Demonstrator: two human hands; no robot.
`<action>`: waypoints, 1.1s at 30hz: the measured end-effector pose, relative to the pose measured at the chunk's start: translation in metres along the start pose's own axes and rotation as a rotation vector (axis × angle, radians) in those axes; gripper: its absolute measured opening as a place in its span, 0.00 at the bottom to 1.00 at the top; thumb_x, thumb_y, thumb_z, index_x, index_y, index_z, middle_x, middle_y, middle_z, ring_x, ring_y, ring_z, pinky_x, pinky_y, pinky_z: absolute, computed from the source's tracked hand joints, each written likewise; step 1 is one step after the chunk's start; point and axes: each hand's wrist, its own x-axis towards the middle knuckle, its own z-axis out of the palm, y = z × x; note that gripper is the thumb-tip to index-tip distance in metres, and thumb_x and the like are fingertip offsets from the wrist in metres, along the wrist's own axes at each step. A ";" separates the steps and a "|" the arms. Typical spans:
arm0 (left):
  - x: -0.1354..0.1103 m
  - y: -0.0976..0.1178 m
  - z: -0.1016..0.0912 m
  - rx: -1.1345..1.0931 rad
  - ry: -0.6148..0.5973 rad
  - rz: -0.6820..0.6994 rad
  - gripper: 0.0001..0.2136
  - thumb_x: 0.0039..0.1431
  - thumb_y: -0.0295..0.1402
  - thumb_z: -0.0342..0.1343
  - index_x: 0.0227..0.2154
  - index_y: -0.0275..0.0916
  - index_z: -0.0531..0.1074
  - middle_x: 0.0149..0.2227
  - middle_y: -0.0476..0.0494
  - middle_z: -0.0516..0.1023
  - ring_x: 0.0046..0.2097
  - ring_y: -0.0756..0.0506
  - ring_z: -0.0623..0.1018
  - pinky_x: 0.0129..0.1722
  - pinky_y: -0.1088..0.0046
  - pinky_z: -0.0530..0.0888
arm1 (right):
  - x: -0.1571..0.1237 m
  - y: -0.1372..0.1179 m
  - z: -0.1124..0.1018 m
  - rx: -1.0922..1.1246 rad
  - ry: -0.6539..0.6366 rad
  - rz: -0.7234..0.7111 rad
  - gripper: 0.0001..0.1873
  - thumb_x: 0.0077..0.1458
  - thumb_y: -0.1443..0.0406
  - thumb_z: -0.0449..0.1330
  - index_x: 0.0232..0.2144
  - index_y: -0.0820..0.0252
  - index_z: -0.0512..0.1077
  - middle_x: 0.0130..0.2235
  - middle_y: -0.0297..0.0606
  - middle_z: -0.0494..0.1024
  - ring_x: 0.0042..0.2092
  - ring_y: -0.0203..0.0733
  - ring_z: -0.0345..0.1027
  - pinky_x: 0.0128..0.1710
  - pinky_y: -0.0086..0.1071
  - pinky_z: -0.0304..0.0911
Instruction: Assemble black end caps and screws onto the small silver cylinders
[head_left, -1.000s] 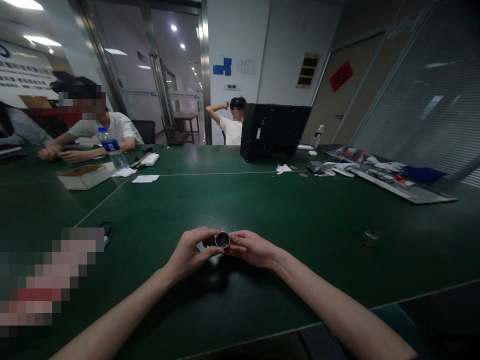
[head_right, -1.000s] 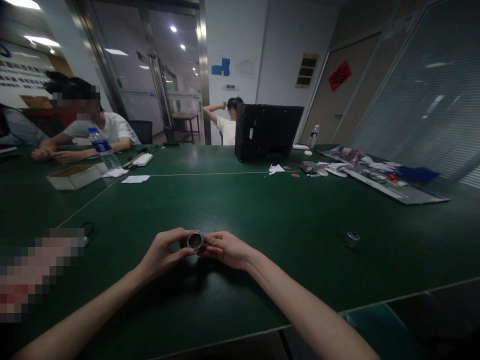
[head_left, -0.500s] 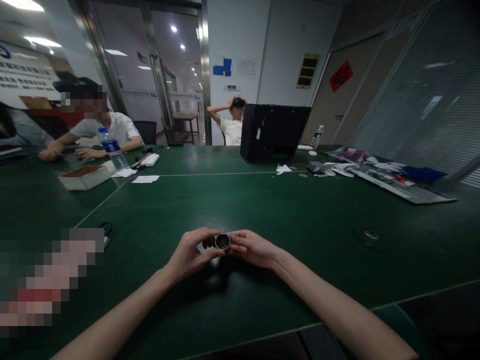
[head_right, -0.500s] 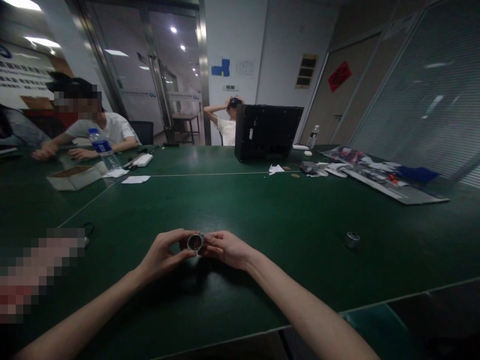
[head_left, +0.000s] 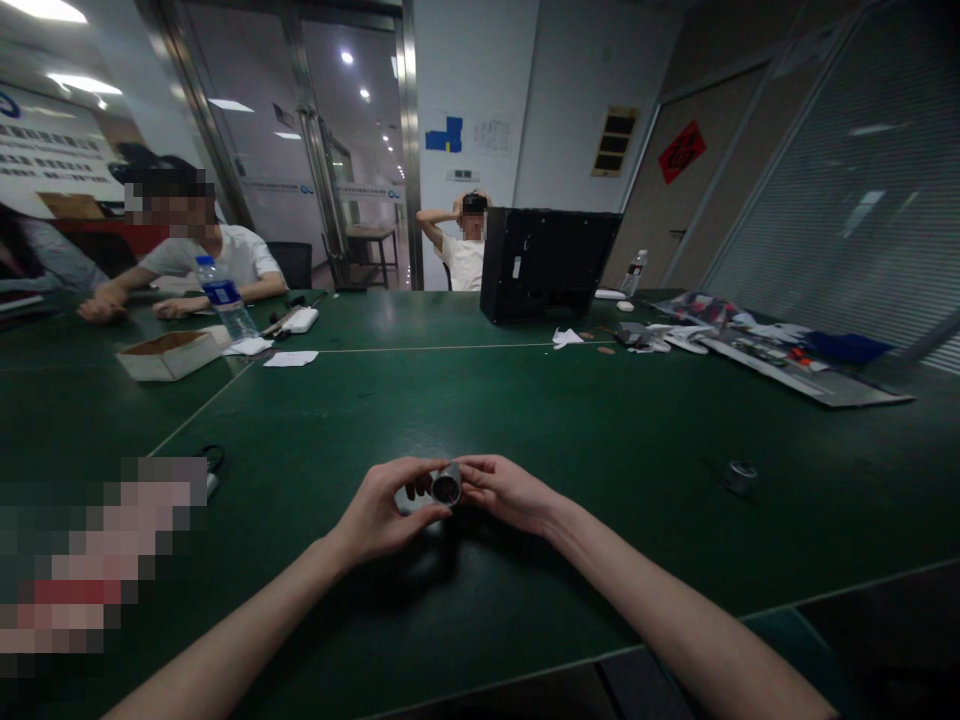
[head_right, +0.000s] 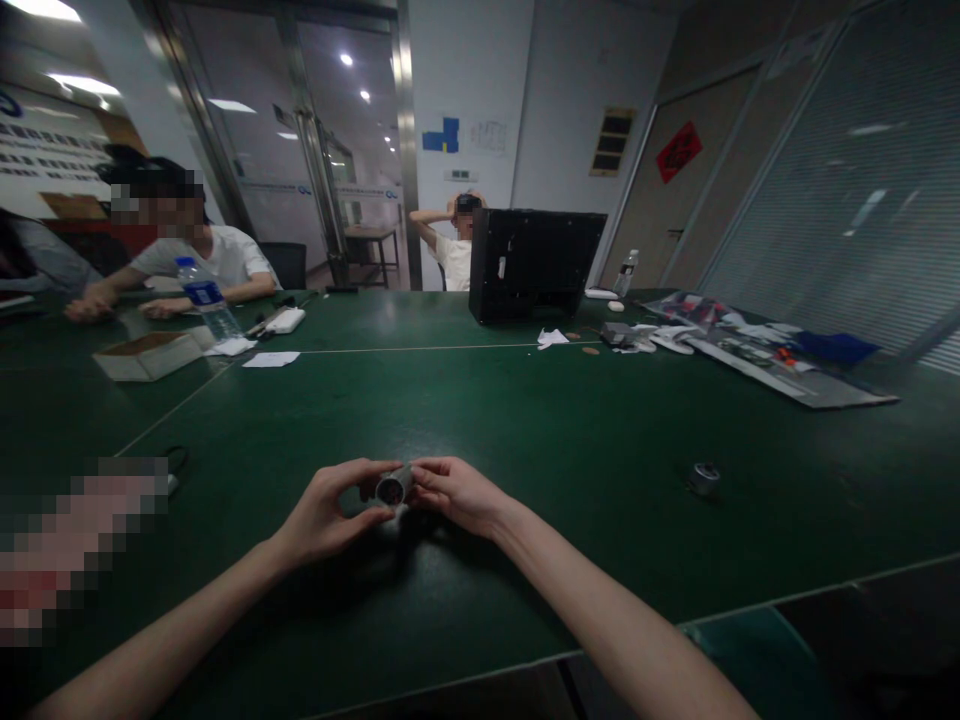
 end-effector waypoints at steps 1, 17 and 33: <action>0.000 0.001 0.000 0.002 -0.004 -0.001 0.19 0.54 0.36 0.59 0.48 0.35 0.70 0.33 0.44 0.76 0.32 0.48 0.74 0.34 0.72 0.72 | 0.000 -0.001 0.000 -0.010 0.009 -0.006 0.19 0.44 0.61 0.68 0.39 0.66 0.74 0.35 0.39 0.76 0.38 0.34 0.70 0.45 0.30 0.62; 0.005 -0.003 0.004 -0.085 -0.165 -0.204 0.11 0.55 0.29 0.52 0.41 0.36 0.64 0.31 0.46 0.76 0.30 0.48 0.74 0.29 0.75 0.70 | -0.007 -0.015 0.004 -0.434 0.143 -0.224 0.21 0.43 0.64 0.67 0.43 0.59 0.72 0.41 0.38 0.75 0.41 0.39 0.70 0.43 0.36 0.63; 0.006 0.002 0.002 -0.062 -0.271 -0.162 0.13 0.56 0.35 0.55 0.43 0.36 0.71 0.37 0.43 0.77 0.37 0.45 0.74 0.38 0.73 0.70 | -0.015 -0.017 0.016 -1.011 -0.005 -0.452 0.18 0.49 0.69 0.61 0.44 0.55 0.72 0.44 0.38 0.74 0.42 0.39 0.68 0.40 0.33 0.64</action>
